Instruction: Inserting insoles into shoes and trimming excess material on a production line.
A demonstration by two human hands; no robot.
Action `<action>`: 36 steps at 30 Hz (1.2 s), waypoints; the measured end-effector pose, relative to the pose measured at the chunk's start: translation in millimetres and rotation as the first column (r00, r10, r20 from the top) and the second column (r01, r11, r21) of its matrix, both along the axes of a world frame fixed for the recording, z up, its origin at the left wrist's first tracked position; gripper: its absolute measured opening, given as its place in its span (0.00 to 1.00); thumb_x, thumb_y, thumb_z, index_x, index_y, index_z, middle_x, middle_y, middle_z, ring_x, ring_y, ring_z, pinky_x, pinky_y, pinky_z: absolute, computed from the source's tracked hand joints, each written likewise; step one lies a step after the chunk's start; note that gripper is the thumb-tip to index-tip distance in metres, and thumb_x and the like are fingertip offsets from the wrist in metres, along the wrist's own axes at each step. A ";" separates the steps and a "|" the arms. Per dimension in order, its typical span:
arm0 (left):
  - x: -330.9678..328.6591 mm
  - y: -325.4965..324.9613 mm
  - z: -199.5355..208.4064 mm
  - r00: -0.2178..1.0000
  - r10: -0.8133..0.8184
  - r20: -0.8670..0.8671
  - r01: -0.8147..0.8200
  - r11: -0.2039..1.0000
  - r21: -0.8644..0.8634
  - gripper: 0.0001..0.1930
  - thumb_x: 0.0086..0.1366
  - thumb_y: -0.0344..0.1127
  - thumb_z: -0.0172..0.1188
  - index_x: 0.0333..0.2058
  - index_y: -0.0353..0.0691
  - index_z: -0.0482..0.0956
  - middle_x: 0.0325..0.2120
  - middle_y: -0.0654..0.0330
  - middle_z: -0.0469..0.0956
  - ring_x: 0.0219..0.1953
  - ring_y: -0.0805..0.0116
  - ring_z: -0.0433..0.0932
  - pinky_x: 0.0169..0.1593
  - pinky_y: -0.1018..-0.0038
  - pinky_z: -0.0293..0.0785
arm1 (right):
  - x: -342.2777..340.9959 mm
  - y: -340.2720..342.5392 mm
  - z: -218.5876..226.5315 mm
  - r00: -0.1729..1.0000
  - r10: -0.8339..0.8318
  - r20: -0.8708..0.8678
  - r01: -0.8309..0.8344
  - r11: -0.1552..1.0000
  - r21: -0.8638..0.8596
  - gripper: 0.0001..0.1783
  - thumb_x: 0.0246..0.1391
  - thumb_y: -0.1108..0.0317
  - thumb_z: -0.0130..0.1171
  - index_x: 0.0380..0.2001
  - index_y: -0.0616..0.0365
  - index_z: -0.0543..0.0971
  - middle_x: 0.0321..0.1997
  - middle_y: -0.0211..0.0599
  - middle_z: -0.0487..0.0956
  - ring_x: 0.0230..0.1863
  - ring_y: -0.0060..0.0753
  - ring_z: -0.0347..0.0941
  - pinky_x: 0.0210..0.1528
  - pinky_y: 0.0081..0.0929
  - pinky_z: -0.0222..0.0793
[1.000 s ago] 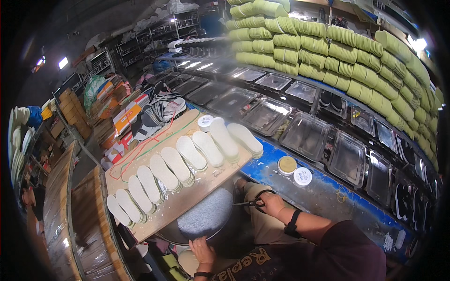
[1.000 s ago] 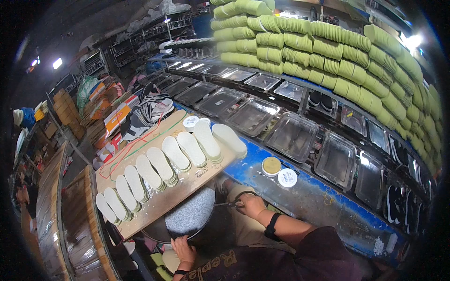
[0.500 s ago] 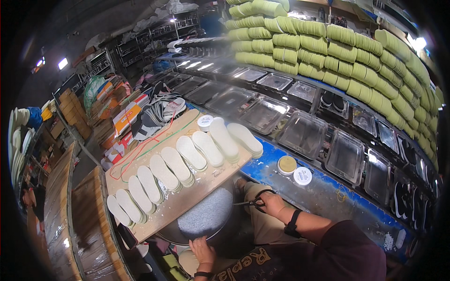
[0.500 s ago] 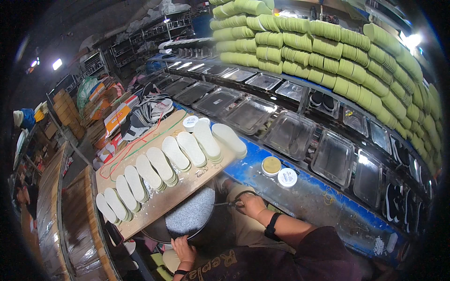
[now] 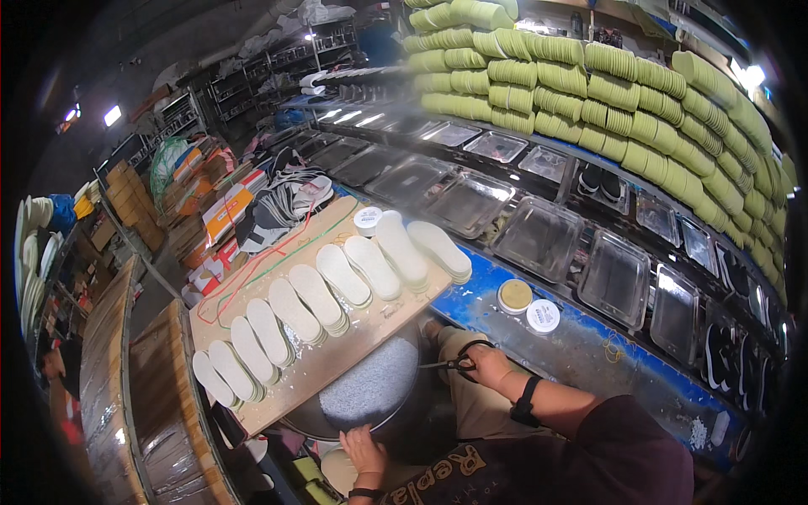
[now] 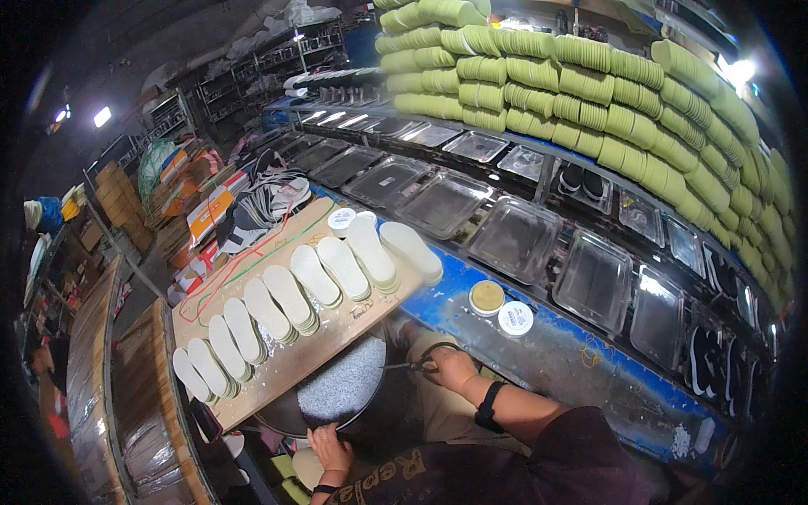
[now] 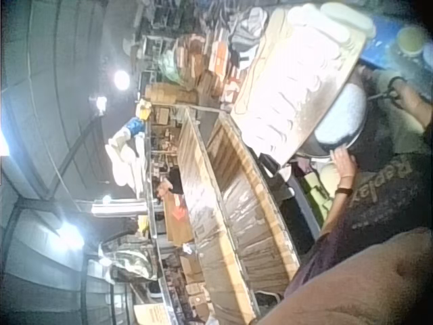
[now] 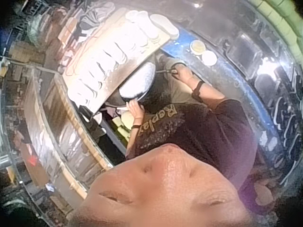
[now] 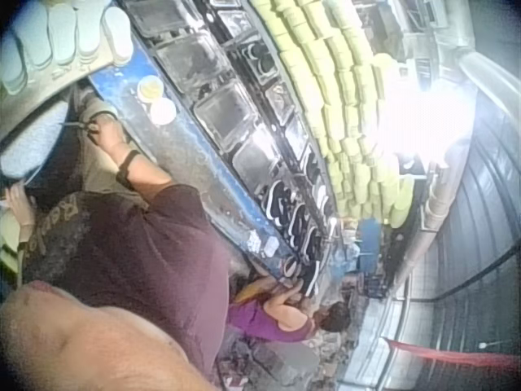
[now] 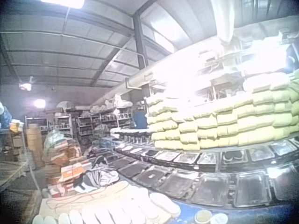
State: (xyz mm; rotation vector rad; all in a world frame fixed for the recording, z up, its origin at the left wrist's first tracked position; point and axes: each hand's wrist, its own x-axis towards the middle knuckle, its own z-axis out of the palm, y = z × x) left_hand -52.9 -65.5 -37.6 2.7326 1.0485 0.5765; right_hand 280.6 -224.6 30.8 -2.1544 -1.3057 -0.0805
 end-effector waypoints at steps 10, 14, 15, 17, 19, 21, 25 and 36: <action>1.3 -2.0 9.5 1.000 -0.023 0.005 0.023 1.000 0.002 0.27 0.41 0.28 0.65 0.45 0.40 0.72 0.42 0.54 0.73 0.52 0.54 0.68 0.67 0.46 0.47 | 16.7 8.4 -1.1 0.987 -0.006 -0.159 -0.011 0.995 -0.102 0.16 0.42 0.58 0.66 0.31 0.56 0.78 0.35 0.47 0.80 0.38 0.54 0.77 0.39 0.45 0.73; 1.9 -2.4 10.3 1.000 -0.015 -0.013 0.015 1.000 -0.007 0.27 0.42 0.28 0.65 0.45 0.41 0.72 0.42 0.54 0.73 0.52 0.54 0.68 0.68 0.47 0.46 | 47.6 16.4 -9.7 0.967 0.082 -0.240 -0.143 0.958 -0.247 0.14 0.42 0.61 0.66 0.32 0.56 0.79 0.30 0.46 0.80 0.33 0.51 0.76 0.35 0.40 0.70; 1.4 -1.6 9.2 1.000 -0.007 -0.024 0.006 1.000 -0.016 0.27 0.42 0.29 0.65 0.45 0.41 0.72 0.41 0.54 0.74 0.51 0.54 0.68 0.68 0.48 0.46 | 50.7 16.1 -8.6 0.967 0.084 -0.242 -0.145 0.958 -0.246 0.14 0.42 0.61 0.66 0.32 0.56 0.79 0.30 0.46 0.80 0.33 0.51 0.76 0.35 0.40 0.70; 1.5 -1.5 9.6 0.999 0.002 -0.037 -0.003 1.000 -0.022 0.27 0.42 0.29 0.65 0.45 0.41 0.73 0.41 0.54 0.74 0.51 0.55 0.68 0.68 0.48 0.46 | 56.5 13.9 -6.9 0.928 0.163 -0.336 -0.246 0.944 -0.221 0.19 0.40 0.60 0.68 0.37 0.56 0.79 0.31 0.45 0.80 0.32 0.46 0.75 0.36 0.38 0.69; 3.5 -2.2 11.9 0.999 0.000 -0.040 -0.002 1.000 -0.030 0.26 0.42 0.29 0.65 0.45 0.41 0.73 0.41 0.54 0.74 0.51 0.55 0.68 0.68 0.49 0.46 | 62.2 9.9 -5.8 0.912 0.171 -0.373 -0.256 0.947 -0.193 0.21 0.39 0.60 0.68 0.39 0.56 0.79 0.32 0.45 0.80 0.32 0.44 0.75 0.36 0.37 0.69; 5.0 -3.6 15.3 0.998 0.004 -0.055 -0.006 0.999 -0.037 0.26 0.42 0.30 0.65 0.45 0.41 0.73 0.41 0.54 0.74 0.51 0.55 0.68 0.68 0.49 0.46 | 64.6 6.6 -1.1 0.894 0.180 -0.411 -0.266 0.950 -0.164 0.23 0.39 0.59 0.69 0.40 0.56 0.78 0.32 0.44 0.80 0.33 0.42 0.75 0.37 0.37 0.69; 4.5 -5.6 18.7 0.995 0.018 -0.100 -0.024 0.998 -0.060 0.27 0.42 0.30 0.67 0.46 0.41 0.73 0.42 0.54 0.74 0.52 0.55 0.68 0.68 0.50 0.45 | 66.3 -1.4 -0.2 0.825 0.150 -0.544 -0.234 0.968 -0.088 0.23 0.40 0.58 0.68 0.41 0.57 0.78 0.32 0.44 0.80 0.34 0.40 0.75 0.38 0.37 0.69; 10.3 -2.5 10.9 0.980 0.055 -0.190 -0.067 0.996 -0.056 0.26 0.43 0.32 0.68 0.44 0.41 0.74 0.41 0.53 0.73 0.52 0.55 0.68 0.68 0.52 0.46 | 72.8 -27.5 -32.4 0.765 -0.018 -0.644 -0.011 0.999 -0.041 0.16 0.48 0.59 0.64 0.36 0.58 0.77 0.32 0.45 0.79 0.33 0.37 0.74 0.37 0.38 0.68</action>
